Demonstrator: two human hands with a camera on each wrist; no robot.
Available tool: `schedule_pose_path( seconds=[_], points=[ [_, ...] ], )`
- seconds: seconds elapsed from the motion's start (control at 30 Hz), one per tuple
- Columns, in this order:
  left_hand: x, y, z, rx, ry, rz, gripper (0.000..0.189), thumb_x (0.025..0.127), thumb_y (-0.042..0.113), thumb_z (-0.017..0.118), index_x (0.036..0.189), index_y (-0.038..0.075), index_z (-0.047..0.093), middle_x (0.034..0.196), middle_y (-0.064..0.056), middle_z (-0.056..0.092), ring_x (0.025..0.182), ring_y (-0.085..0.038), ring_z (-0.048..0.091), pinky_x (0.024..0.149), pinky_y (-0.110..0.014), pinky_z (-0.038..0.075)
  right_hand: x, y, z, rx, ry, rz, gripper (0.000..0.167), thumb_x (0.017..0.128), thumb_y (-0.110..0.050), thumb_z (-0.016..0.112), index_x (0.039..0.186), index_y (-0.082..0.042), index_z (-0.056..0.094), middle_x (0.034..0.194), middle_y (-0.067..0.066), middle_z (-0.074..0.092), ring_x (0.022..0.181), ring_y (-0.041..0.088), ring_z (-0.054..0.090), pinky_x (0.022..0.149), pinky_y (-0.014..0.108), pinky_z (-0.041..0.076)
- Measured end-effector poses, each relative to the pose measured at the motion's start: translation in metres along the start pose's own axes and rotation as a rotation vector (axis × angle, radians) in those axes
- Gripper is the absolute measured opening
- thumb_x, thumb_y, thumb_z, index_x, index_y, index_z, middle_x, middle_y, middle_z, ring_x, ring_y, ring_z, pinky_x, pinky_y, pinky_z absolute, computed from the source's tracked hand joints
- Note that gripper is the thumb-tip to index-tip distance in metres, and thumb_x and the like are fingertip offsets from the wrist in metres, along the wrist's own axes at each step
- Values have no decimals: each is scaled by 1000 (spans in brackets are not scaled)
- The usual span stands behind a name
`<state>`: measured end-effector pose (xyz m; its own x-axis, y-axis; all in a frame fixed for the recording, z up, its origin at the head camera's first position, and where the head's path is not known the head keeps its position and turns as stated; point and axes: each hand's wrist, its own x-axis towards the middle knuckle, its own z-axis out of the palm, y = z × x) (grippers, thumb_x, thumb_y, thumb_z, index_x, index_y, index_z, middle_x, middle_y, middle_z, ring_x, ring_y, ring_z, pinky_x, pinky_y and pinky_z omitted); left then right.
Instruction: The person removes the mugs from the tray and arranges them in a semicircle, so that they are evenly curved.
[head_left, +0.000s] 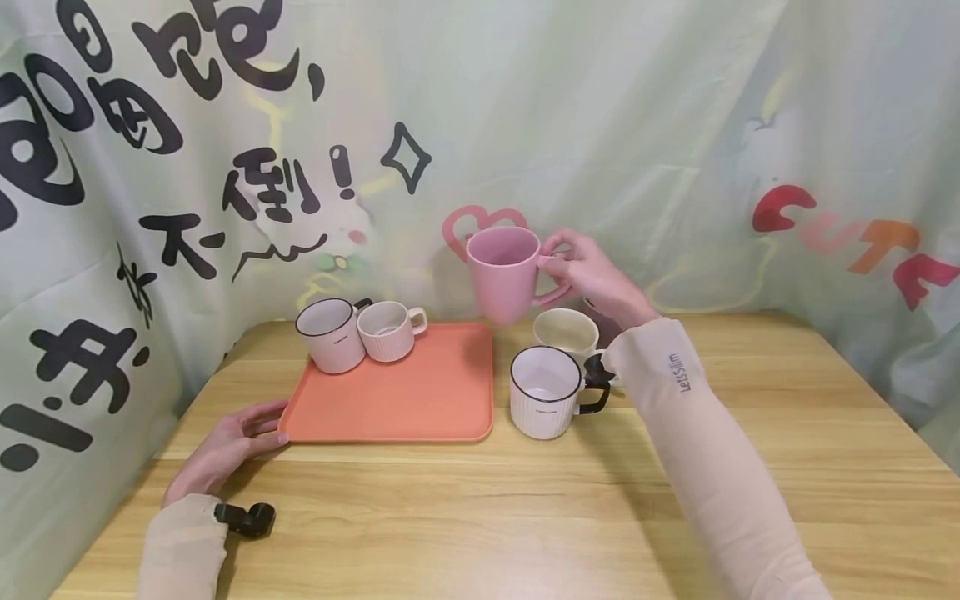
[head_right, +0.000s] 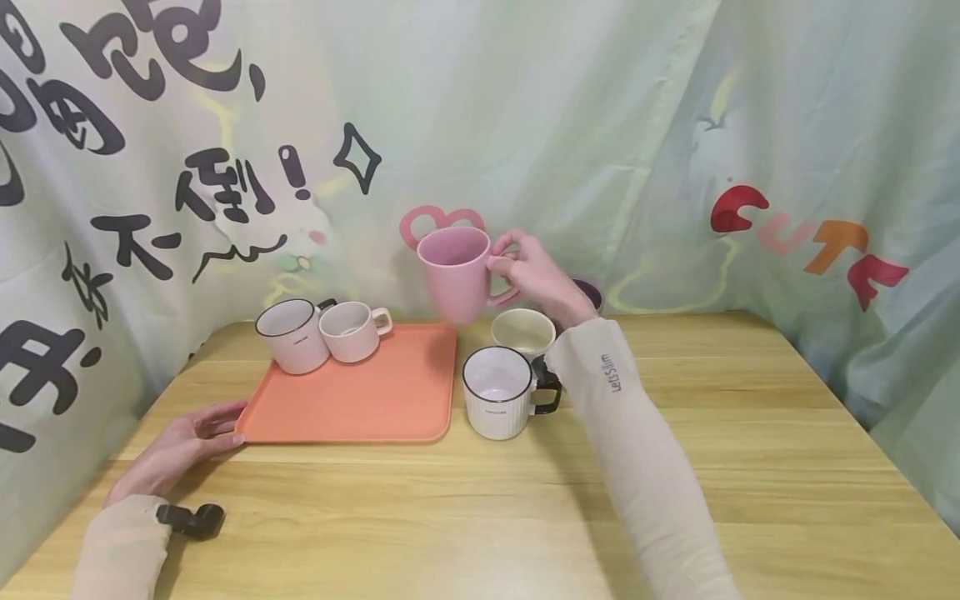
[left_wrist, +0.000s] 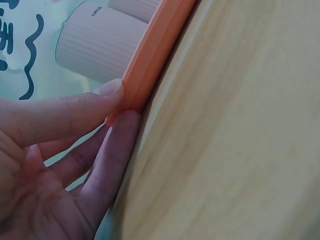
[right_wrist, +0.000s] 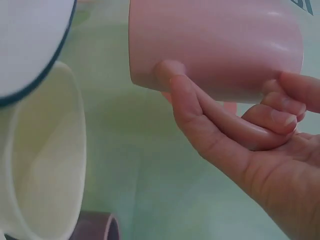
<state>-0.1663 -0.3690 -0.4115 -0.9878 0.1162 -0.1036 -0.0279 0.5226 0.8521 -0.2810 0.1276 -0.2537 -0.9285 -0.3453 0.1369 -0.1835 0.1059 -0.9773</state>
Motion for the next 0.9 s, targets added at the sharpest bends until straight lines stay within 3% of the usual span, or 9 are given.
schedule_pose_path(
  seconds=[0.2,0.27,0.37,0.5,0.73,0.9],
  points=[
    [-1,1,-1,-16,5,-13,68,94,10,73,148,-14,38,143,-35,49,111,-13,62,84,-17,48,-4,-4,-9,-49,40,11,11,103,1,50,110,2,41,66,3,32,54,18,56,71,46,60],
    [-1,0,0,-15,7,-9,68,94,10,73,147,-15,38,142,-35,49,112,-15,62,84,-17,48,-6,-5,-13,-57,59,11,11,103,0,49,110,2,41,65,3,32,53,16,51,70,45,60],
    [0,0,0,-7,6,4,67,95,9,72,147,-16,37,142,-36,49,114,-19,62,84,-17,48,-9,-6,-19,-46,84,1,11,103,0,50,110,1,41,64,3,32,53,18,57,68,44,60],
    [0,-1,0,-7,7,3,67,95,8,71,147,-16,37,142,-36,49,111,-13,62,84,-16,48,-15,-8,-27,-40,104,-13,12,103,-2,50,110,1,41,64,2,32,56,21,61,69,44,60],
    [1,0,1,-11,0,4,67,95,9,72,147,-16,37,141,-36,50,114,-20,62,84,-17,48,-24,-9,-43,-47,168,-15,12,103,-3,50,110,-2,42,67,2,34,58,14,45,70,44,60],
    [1,1,-1,0,-2,-4,68,95,11,72,147,-15,38,142,-35,49,113,-16,62,84,-16,47,-30,-9,-52,-40,193,-10,11,104,-4,51,109,-4,41,67,2,36,59,13,42,69,42,60]
  ],
)
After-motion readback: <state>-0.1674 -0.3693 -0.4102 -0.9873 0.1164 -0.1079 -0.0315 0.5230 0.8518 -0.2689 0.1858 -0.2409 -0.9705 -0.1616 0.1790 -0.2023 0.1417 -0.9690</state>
